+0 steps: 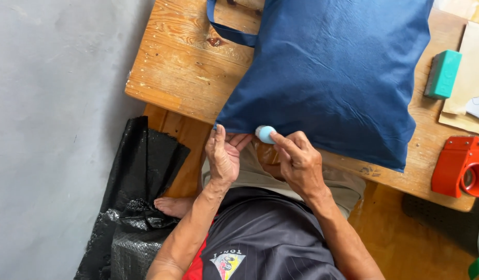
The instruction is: The person cleans a blue pillow bag using a green block and a small blue sponge.
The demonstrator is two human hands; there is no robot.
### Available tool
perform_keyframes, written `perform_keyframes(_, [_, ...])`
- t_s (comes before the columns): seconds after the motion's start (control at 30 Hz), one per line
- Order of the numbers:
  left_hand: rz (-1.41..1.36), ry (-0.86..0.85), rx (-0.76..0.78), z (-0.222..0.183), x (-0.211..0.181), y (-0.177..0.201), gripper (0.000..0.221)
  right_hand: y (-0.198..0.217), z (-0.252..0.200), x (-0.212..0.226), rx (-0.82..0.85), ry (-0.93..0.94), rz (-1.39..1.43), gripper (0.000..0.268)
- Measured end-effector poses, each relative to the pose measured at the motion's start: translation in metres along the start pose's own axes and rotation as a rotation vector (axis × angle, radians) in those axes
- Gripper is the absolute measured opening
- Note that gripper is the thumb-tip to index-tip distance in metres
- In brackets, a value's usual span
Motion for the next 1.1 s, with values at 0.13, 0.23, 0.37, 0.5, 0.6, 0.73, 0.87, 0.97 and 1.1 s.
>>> perform_keyframes(0.13, [0.059,0.049,0.025,0.004,0.042,0.03,0.024,-0.025,-0.001,0.019,-0.05,0.024,-0.021,0.027])
perform_keyframes(0.23, [0.05,0.02,-0.005,0.015,0.052,0.047,0.027,-0.031,-0.004,0.025,-0.077,0.084,-0.115,0.029])
perform_keyframes(0.37, [0.063,0.007,-0.011,-0.002,0.027,0.013,0.027,-0.005,-0.018,-0.013,-0.08,-0.025,-0.143,0.027])
perform_keyframes(0.5, [0.099,-0.04,-0.003,-0.01,0.018,-0.006,0.031,0.006,-0.024,-0.036,-0.076,-0.118,-0.017,0.025])
perform_keyframes(0.6, [0.154,-0.071,-0.032,0.013,0.072,0.074,0.027,-0.017,-0.025,-0.006,-0.09,-0.079,0.053,0.031])
perform_keyframes(0.73, [0.212,-0.104,-0.018,0.018,0.077,0.092,0.031,-0.036,-0.026,0.006,-0.089,-0.016,-0.052,0.032])
perform_keyframes(0.87, [0.15,-0.073,0.057,-0.009,0.038,0.017,0.024,-0.014,-0.033,-0.02,-0.127,-0.122,-0.036,0.026])
perform_keyframes(0.97, [0.133,-0.048,0.087,-0.022,0.018,-0.018,0.023,0.015,-0.038,-0.033,-0.159,-0.176,-0.019,0.028])
perform_keyframes(1.1, [0.117,-0.014,0.116,-0.021,0.05,-0.007,0.02,0.036,-0.031,-0.03,-0.24,-0.187,0.068,0.03])
Point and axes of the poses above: each hand's wrist, its own z-axis towards the middle knuckle, its own y-axis out of the back of the hand, x = y × z, the point moved 8 cm from there along z, towards the middle knuckle, and after that the axes turned 13 degrees about -y, right-handed, at the moved point
